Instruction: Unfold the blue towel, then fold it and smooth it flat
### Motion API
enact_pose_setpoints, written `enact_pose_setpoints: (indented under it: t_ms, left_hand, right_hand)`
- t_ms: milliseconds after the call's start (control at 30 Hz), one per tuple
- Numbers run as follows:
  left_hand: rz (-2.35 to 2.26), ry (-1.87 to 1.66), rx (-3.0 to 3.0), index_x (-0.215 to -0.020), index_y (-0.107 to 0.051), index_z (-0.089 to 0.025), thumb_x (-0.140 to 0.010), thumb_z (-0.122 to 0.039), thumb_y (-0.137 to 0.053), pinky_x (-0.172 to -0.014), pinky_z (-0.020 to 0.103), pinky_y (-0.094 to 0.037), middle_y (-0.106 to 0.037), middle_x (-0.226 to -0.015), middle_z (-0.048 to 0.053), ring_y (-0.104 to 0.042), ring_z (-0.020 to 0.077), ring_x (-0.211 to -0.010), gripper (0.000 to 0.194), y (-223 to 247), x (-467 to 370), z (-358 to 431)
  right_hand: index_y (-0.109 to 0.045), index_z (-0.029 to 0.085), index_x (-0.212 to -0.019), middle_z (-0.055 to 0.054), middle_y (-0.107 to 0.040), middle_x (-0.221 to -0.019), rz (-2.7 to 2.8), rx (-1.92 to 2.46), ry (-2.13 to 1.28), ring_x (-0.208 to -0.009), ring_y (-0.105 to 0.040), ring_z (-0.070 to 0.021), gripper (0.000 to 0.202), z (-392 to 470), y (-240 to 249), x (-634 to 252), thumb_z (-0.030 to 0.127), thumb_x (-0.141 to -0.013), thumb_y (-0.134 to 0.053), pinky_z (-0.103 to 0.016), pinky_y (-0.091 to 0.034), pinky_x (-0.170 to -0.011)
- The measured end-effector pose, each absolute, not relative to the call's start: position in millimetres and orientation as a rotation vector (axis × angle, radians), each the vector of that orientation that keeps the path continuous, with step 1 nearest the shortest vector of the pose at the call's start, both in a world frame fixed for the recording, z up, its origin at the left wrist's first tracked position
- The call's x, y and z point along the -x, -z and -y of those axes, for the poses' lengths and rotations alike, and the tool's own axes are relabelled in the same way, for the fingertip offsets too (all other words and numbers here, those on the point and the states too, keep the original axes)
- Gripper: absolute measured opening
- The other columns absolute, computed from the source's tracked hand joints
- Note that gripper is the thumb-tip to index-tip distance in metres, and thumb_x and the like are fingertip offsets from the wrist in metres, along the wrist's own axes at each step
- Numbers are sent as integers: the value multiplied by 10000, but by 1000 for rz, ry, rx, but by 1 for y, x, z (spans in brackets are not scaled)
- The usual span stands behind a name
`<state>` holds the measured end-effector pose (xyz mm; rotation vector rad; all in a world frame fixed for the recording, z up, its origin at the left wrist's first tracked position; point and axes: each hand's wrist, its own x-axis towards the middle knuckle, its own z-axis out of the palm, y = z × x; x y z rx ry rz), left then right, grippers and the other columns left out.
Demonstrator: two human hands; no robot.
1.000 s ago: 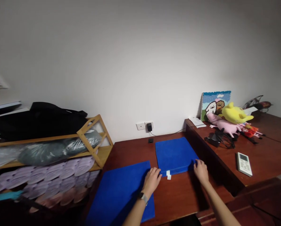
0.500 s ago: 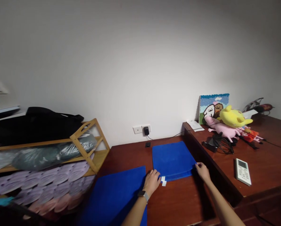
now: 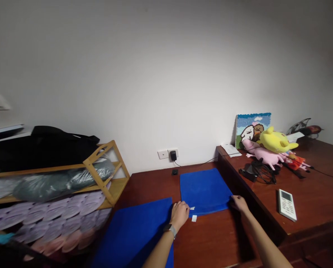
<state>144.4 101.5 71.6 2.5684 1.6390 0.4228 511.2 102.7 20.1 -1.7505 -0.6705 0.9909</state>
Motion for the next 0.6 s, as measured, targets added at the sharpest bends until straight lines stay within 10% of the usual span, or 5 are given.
enact_pose_setpoints:
  t_ms: [600]
  left_hand:
    - [-1321,-664,-3005,-942,-643,-195,-977,-91,-433,-806,365,-471,-659,-930,47,-608,208,-894,237,-41,-127,-70]
  right_hand:
    - [-593,200,-672,-44,-646,-634,904,1850,-698,-670,-636,-208,370,-77,-10,-522,558,-693,-503,-299,-502,-679]
